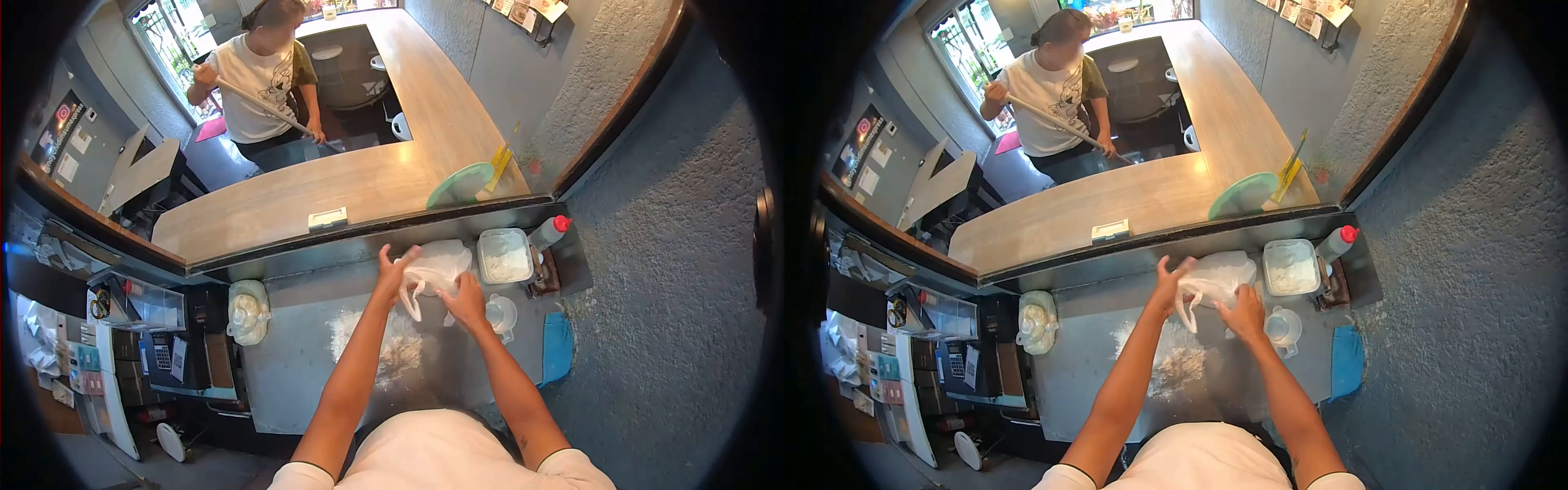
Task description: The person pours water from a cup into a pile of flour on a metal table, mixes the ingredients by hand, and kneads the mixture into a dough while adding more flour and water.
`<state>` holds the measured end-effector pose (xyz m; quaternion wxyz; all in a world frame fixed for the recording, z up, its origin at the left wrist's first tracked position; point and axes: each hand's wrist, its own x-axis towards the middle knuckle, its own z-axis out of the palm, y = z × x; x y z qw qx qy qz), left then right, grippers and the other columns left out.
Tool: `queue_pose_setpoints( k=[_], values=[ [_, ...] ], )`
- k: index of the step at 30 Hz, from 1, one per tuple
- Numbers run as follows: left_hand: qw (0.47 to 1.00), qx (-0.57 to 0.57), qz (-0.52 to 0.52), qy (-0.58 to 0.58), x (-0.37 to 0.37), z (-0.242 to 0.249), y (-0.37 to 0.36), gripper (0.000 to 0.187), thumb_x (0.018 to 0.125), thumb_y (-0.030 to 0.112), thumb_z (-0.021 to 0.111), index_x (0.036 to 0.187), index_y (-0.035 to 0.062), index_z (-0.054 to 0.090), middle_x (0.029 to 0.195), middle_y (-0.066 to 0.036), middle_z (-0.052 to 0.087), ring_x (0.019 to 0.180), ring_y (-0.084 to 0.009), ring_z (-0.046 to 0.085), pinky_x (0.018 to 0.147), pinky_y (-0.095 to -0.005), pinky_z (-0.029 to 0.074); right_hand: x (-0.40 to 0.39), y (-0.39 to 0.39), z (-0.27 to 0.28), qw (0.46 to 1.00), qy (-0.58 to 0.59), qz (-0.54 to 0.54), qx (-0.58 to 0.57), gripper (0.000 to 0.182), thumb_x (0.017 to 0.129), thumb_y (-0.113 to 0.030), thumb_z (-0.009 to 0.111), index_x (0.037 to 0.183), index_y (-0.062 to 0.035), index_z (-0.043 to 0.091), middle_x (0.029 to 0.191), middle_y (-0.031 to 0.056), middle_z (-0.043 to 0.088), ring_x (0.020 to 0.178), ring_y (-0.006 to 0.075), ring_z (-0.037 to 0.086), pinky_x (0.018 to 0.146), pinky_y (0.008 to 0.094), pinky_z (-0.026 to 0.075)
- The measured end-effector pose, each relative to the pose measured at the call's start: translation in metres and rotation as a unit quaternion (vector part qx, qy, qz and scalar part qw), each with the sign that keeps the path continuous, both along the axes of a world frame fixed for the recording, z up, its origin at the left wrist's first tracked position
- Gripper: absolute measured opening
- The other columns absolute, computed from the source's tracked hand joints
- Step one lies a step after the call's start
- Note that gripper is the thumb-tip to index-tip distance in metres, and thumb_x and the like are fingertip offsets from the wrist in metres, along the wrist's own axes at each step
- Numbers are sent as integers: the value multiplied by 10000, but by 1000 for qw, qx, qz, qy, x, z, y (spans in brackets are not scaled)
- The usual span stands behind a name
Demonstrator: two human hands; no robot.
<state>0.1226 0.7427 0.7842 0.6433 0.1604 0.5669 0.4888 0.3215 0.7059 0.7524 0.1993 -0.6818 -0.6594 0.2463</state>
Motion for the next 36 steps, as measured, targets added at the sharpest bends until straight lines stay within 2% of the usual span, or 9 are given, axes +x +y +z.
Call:
queue_pose_setpoints(
  k=[5, 12, 16, 21, 23, 25, 27, 31, 36],
  values=[
    [932, 136, -132, 308, 10, -55, 12, 713, 776, -1, 722, 1430, 72, 448, 1276, -201, 601, 1080, -286, 639, 874, -362, 539, -1, 21, -28, 980, -152, 38, 125, 217, 876, -225, 688, 973, -36, 646, 959, 160, 647, 1001, 364, 614, 881, 451, 474],
    [767, 65, -357, 529, -37, -58, 6, 368, 826, 20, 523, 1173, 40, 646, 1031, -156, 734, 995, -316, 694, 866, -384, 524, 50, 83, -62, 883, 441, -159, -23, 111, 1006, -95, 513, 994, -67, 620, 948, 64, 642, 850, 206, 621, 770, 369, 515],
    [991, 108, -85, -5, -41, -76, 12, 268, 855, 69, 484, 1072, 50, 641, 874, -90, 668, 797, -267, 639, 801, -402, 529, 43, 89, -43, 813, 547, -127, -155, 140, 1033, -171, 529, 1018, -59, 611, 910, 45, 635, 808, 133, 608, 712, 302, 515],
    [928, 151, -88, -328, -85, -75, 31, 93, 909, 151, 548, 854, 84, 516, 781, -28, 500, 694, -217, 522, 763, -394, 531, 49, 93, -58, 964, 225, 108, -93, 304, 867, -253, 782, 1042, -42, 653, 888, 49, 689, 811, 175, 633, 719, 349, 501],
    [994, 85, -57, -41, -49, -38, 17, 165, 926, 228, 605, 1002, 83, 605, 848, -71, 568, 751, -272, 598, 830, -441, 544, 52, 94, -45, 988, 57, 145, -16, 318, 773, -187, 826, 995, -20, 672, 906, 139, 722, 843, 270, 685, 758, 392, 520],
    [728, 297, -179, 592, -39, -44, 3, 318, 906, 313, 678, 1164, 128, 670, 949, -98, 639, 823, -347, 659, 820, -444, 538, 57, 96, -50, 997, -58, 34, 25, 259, 756, -122, 779, 978, -14, 703, 908, 208, 717, 888, 373, 690, 813, 428, 531],
    [717, 210, -266, 609, -39, -77, 17, 407, 881, 345, 716, 1238, 151, 688, 1008, -126, 677, 900, -409, 671, 853, -456, 521, 65, 102, -55, 997, -61, 30, 36, 249, 746, -90, 740, 986, -27, 728, 908, 214, 718, 916, 402, 682, 843, 447, 533],
    [897, 141, -254, 333, -36, -103, 22, 297, 921, 302, 663, 1129, 96, 711, 975, -133, 719, 1003, -335, 664, 889, -414, 493, 68, 102, -57, 997, -73, -24, -22, 239, 769, -75, 725, 1003, -30, 719, 989, 200, 725, 963, 359, 689, 844, 437, 536],
    [978, 109, 22, -179, -62, -142, 21, 352, 914, 183, 584, 1238, 46, 594, 1119, -109, 677, 1041, -251, 639, 888, -420, 496, 66, 109, -98, 699, 665, -180, -191, 297, 903, 6, 581, 1195, -50, 574, 1099, 160, 684, 1000, 309, 688, 871, 452, 579]
  ],
)
